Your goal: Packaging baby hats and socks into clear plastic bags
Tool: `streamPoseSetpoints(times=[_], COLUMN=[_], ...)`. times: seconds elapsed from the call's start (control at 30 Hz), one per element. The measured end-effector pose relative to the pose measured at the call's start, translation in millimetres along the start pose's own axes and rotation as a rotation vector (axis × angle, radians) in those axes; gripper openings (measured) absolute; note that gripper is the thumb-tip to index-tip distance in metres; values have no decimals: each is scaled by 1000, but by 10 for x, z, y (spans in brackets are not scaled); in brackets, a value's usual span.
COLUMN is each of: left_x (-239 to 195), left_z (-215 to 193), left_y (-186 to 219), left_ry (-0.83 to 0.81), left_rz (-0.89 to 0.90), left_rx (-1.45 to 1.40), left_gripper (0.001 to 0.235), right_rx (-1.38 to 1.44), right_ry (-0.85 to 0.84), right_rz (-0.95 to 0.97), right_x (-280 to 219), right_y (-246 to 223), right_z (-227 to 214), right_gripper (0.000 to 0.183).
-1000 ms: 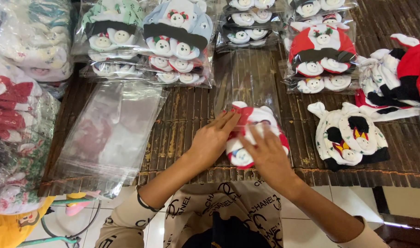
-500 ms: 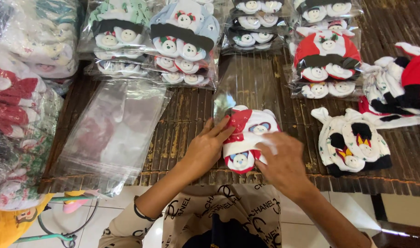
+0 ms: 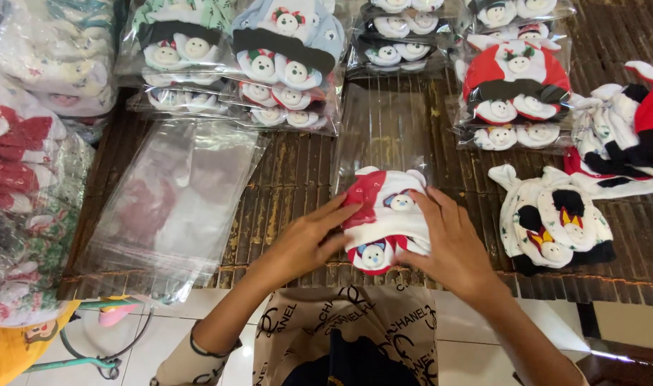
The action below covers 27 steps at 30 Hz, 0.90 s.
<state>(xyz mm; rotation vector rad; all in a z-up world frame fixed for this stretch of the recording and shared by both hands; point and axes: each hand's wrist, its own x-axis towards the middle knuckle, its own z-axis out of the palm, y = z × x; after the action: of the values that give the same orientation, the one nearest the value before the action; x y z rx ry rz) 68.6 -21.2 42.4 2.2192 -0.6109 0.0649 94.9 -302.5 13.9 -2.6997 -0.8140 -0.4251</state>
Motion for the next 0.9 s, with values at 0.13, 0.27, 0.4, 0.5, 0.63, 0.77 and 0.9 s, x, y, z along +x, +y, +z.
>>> streamPoseSetpoints(times=[0.13, 0.27, 0.4, 0.5, 0.63, 0.77, 0.9], left_x=[-122, -167, -111, -43, 57, 138, 175], left_z=[159, 470, 729, 742, 406, 391, 736], left_y=[-126, -258, -586, -677, -255, -131, -590], left_ry=[-220, -115, 62, 186, 173, 12, 99], left_rz=[-98, -19, 48, -5, -33, -15, 25], left_rx=[37, 134, 204, 271, 293, 218, 288], left_gripper=[98, 81, 57, 40, 69, 90, 58], right_rx=[500, 629, 625, 407, 516, 952, 913], right_ry=[-497, -455, -170, 12, -158, -235, -140], right_rz=[300, 365, 281, 271, 415, 460, 493], right_x=[5, -77, -217, -234, 3, -17, -31], right_y=[86, 219, 326, 433, 337, 534, 431], right_z=[-382, -290, 98, 338, 22, 60, 48], right_gripper=[128, 107, 66, 57, 77, 82, 67])
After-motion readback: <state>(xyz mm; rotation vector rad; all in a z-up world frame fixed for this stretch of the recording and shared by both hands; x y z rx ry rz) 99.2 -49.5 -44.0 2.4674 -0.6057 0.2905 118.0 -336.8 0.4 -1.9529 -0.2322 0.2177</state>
